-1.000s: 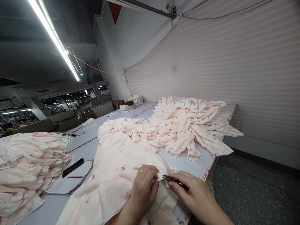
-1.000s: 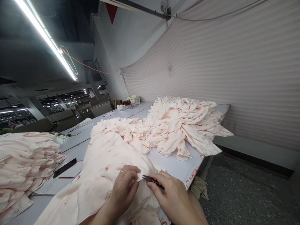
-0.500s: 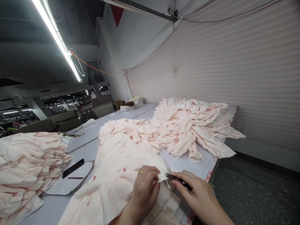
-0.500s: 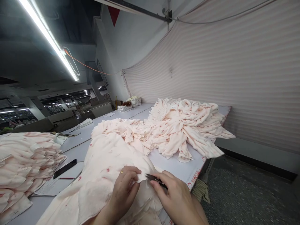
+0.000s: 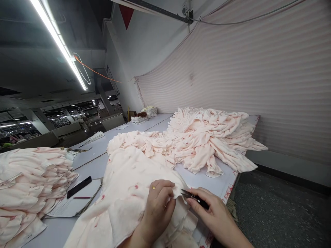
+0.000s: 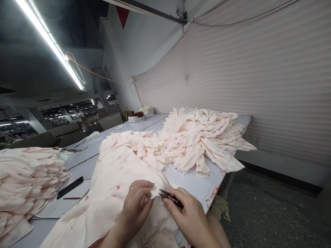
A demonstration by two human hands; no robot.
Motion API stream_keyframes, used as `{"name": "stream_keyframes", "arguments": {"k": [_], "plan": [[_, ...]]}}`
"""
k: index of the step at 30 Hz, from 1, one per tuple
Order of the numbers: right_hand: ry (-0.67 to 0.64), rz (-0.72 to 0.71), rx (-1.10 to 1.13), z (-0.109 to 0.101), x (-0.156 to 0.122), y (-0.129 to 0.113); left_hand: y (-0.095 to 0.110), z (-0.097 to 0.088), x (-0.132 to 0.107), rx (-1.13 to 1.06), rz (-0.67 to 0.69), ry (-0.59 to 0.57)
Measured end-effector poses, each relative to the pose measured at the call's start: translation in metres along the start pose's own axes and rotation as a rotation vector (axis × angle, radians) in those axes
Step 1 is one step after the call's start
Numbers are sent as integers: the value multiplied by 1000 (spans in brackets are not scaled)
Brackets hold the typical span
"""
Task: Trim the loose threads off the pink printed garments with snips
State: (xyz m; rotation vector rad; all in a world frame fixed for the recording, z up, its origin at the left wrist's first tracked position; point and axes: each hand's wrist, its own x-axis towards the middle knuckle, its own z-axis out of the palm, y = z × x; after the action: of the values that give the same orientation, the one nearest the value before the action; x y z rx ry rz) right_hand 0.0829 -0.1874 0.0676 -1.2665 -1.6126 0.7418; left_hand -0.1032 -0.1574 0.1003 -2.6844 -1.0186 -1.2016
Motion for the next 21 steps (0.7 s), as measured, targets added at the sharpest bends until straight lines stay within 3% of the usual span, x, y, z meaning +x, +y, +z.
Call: {"name": "stream_keyframes", "arguments": {"k": [5, 12, 16, 18, 21], "plan": [[14, -22, 92, 9, 7, -3, -3, -5, 4, 20, 7, -21], [-78, -99, 46, -5, 9, -19, -5, -8, 6, -3, 11, -19], [-37, -75, -6, -3, 4, -17, -1, -9, 8, -35, 12, -23], [4, -61, -4, 2, 5, -13, 0, -10, 9, -118, -65, -36], [50, -69, 22, 12, 13, -5, -1, -11, 11, -396, -369, -136]]}}
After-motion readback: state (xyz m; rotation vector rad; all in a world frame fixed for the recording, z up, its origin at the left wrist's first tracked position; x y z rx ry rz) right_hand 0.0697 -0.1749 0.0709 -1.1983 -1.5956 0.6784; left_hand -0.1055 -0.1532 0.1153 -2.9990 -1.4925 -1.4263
